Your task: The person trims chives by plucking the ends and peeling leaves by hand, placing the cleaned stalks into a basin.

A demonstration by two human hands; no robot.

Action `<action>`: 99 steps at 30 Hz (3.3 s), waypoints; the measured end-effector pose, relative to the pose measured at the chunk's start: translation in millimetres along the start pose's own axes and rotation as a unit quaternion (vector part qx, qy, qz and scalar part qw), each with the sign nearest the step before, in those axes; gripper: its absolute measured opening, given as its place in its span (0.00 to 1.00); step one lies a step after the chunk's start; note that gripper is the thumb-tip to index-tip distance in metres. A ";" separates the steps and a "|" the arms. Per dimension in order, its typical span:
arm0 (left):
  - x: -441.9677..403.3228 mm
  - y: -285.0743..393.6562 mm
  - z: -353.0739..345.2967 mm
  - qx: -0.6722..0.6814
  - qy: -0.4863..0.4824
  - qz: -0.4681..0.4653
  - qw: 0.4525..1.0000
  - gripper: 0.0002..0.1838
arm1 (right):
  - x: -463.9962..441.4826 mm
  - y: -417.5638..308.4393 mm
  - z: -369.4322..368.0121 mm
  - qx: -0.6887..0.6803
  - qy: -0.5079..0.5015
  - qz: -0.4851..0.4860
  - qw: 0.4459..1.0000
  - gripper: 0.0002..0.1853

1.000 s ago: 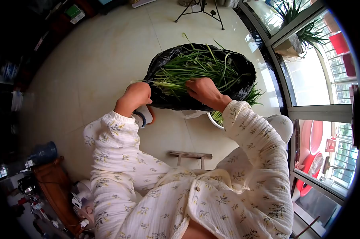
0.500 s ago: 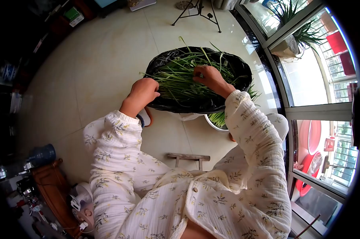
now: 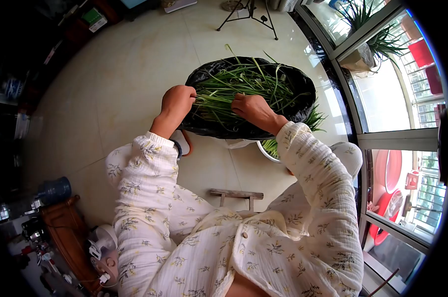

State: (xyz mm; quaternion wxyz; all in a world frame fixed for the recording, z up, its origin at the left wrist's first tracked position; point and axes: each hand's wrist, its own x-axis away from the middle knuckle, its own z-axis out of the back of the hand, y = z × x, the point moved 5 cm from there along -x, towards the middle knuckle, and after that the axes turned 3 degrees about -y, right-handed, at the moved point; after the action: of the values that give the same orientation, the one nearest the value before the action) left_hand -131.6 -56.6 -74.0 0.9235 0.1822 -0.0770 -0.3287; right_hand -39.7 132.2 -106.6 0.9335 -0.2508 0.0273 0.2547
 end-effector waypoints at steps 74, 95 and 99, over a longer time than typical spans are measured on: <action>-8.5 81.5 79.1 0.164 0.197 -0.211 0.943 0.08 | -15.6 -62.9 113.2 -0.044 0.237 -0.053 0.969 0.09; -55.0 130.5 27.3 0.606 -0.095 -0.126 0.780 0.23 | 41.1 0.7 129.7 -0.429 0.241 -0.207 0.846 0.07; -56.4 137.4 23.4 0.609 -0.135 -0.114 0.773 0.21 | 47.6 5.9 137.4 -0.225 0.257 -0.192 0.920 0.06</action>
State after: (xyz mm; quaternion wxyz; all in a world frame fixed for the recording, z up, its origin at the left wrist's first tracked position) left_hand -101.8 71.1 -0.5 0.5554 0.6675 -0.3638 -0.3371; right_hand -11.8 224.9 2.1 0.8444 -0.5112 0.1600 -0.0034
